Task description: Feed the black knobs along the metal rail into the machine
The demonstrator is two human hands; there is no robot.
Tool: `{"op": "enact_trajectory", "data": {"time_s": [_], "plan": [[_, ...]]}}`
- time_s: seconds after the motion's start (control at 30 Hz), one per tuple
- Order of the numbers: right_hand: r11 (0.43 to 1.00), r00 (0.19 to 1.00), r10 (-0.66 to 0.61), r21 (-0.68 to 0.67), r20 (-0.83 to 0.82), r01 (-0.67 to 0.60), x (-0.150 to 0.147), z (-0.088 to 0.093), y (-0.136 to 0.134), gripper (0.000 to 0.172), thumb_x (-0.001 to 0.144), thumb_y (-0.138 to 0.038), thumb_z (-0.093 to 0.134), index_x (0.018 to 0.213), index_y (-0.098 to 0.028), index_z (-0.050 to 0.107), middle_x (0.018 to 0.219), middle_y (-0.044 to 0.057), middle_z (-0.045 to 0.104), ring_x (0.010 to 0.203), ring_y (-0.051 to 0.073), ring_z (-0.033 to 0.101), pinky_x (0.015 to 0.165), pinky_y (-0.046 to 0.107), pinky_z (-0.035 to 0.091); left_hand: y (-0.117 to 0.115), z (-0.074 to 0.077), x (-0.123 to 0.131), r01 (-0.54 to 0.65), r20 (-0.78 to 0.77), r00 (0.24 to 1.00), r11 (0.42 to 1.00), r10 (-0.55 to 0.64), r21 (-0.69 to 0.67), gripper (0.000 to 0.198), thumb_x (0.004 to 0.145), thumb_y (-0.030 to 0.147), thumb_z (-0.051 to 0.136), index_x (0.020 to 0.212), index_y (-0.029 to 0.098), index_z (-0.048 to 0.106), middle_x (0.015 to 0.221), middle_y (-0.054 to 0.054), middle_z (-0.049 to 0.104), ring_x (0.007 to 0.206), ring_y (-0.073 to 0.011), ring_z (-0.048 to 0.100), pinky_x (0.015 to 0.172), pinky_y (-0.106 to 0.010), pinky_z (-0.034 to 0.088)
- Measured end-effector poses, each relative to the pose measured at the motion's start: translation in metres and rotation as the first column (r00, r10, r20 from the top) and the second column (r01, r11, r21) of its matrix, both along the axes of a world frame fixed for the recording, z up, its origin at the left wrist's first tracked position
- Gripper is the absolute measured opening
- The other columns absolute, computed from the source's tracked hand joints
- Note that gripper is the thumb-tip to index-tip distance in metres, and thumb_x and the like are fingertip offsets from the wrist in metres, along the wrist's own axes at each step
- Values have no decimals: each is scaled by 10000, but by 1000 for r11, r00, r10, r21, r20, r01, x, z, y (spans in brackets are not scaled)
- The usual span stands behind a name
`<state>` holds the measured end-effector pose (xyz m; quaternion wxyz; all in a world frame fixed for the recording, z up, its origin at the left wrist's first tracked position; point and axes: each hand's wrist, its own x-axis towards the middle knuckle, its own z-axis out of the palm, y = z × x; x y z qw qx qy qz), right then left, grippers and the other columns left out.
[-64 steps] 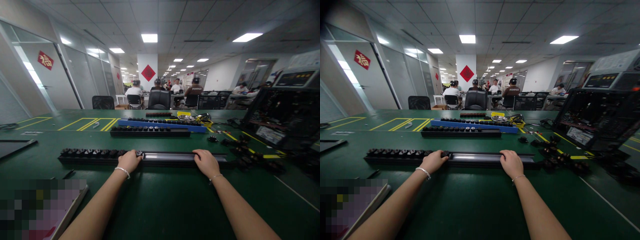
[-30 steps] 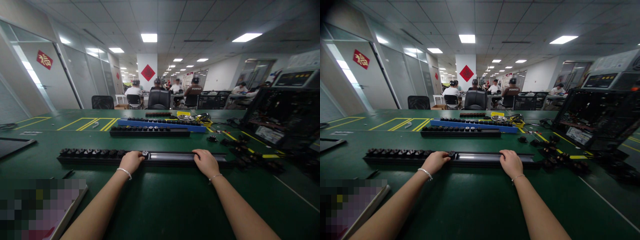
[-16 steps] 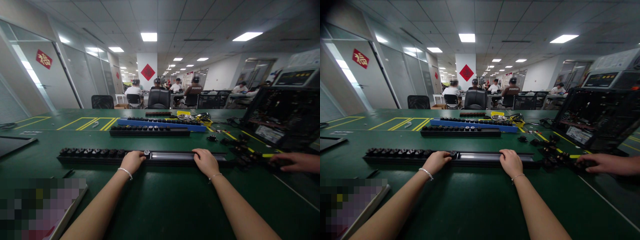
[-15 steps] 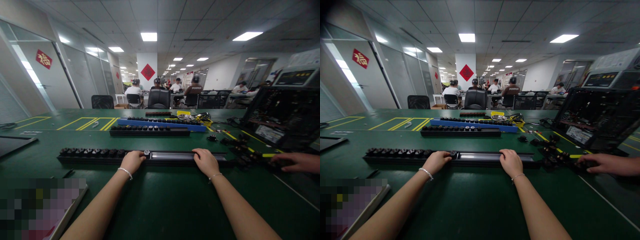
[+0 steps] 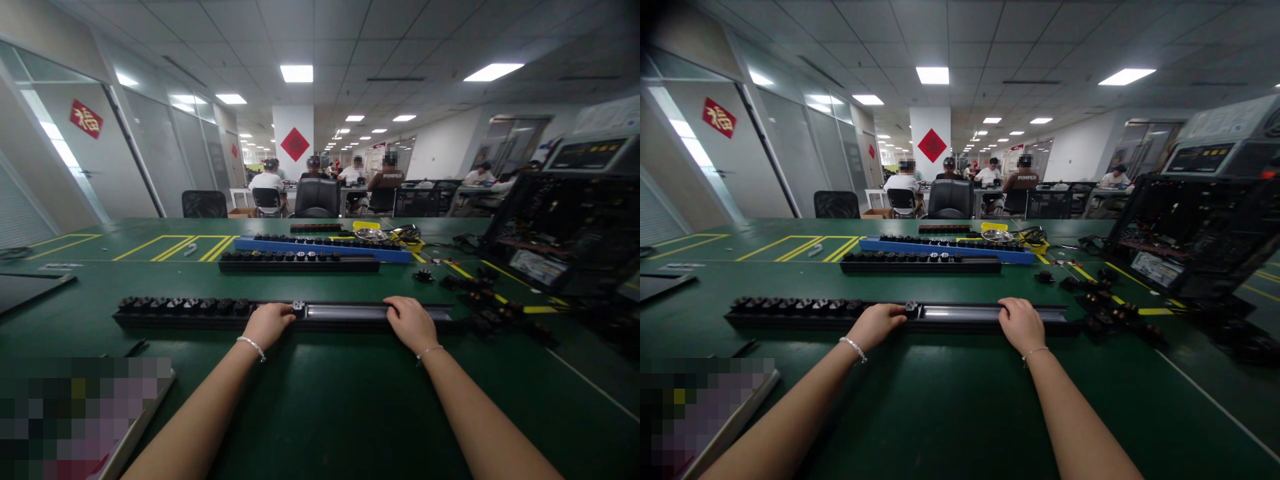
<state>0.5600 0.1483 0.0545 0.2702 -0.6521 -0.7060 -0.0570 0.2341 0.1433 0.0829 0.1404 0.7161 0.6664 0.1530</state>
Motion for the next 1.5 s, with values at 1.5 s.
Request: {"op": "enact_trajectory", "data": {"time_s": [1.5], "plan": [[955, 956, 295, 23, 8, -295, -108, 0, -11, 375, 861, -351, 404, 1135, -178, 592, 1213, 69, 581, 1116, 202, 481, 997, 371, 280, -5, -8, 14, 134, -83, 989, 979, -123, 153, 351, 786, 340, 557, 1116, 257, 642, 1057, -59, 681, 981, -212, 610, 890, -305, 428]]}}
